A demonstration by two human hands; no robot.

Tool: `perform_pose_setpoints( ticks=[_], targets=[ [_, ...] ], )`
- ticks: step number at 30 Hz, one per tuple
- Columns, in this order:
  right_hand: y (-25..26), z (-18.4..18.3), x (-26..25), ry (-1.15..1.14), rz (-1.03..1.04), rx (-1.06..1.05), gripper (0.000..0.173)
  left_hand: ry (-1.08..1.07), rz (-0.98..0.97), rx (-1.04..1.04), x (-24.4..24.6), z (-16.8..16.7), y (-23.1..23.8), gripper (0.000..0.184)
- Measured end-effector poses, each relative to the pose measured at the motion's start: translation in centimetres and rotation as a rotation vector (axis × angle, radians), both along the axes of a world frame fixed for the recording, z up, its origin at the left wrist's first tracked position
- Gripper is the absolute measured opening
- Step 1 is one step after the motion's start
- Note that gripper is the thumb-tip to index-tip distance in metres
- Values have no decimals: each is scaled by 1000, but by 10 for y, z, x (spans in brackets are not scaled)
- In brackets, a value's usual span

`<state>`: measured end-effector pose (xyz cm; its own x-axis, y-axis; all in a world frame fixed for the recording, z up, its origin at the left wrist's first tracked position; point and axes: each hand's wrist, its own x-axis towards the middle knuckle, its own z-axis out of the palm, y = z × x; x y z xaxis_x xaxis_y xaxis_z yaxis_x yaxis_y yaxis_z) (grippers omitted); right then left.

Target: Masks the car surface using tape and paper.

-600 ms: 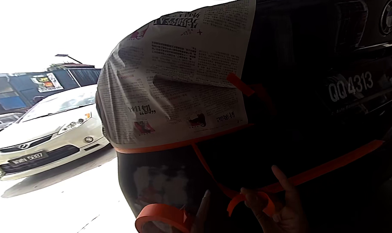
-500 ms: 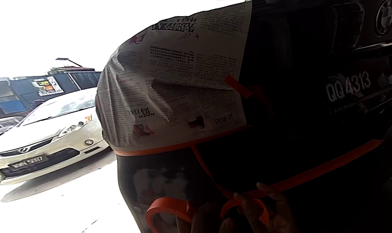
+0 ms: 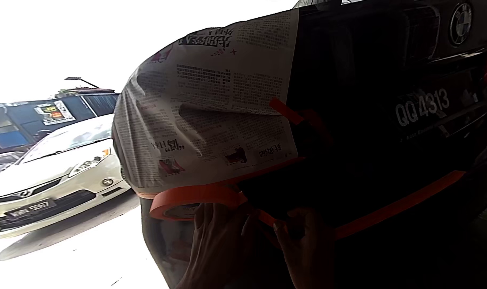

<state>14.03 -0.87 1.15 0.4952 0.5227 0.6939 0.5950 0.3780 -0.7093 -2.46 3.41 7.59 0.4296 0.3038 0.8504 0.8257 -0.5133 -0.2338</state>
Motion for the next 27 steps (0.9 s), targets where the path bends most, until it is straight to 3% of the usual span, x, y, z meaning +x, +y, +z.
perform_pose_setpoints(
  ticks=[5, 10, 16, 27],
  targets=[
    [4, -1, -4, -181, -47, -100, 14, 202, 37, -1, -3, 8, 18, 39],
    [4, -7, -7, -244, 15, -134, 21, 337, 48, -41, -2, 12, 27, 39],
    [1, -6, -6, -279, 82, -220, 21, 357, 40, -123, 1, 20, 29, 24],
    [-3, 1, -1, -355, 154, -330, 24, 349, 141, -157, 13, 25, 15, 17]
  ],
)
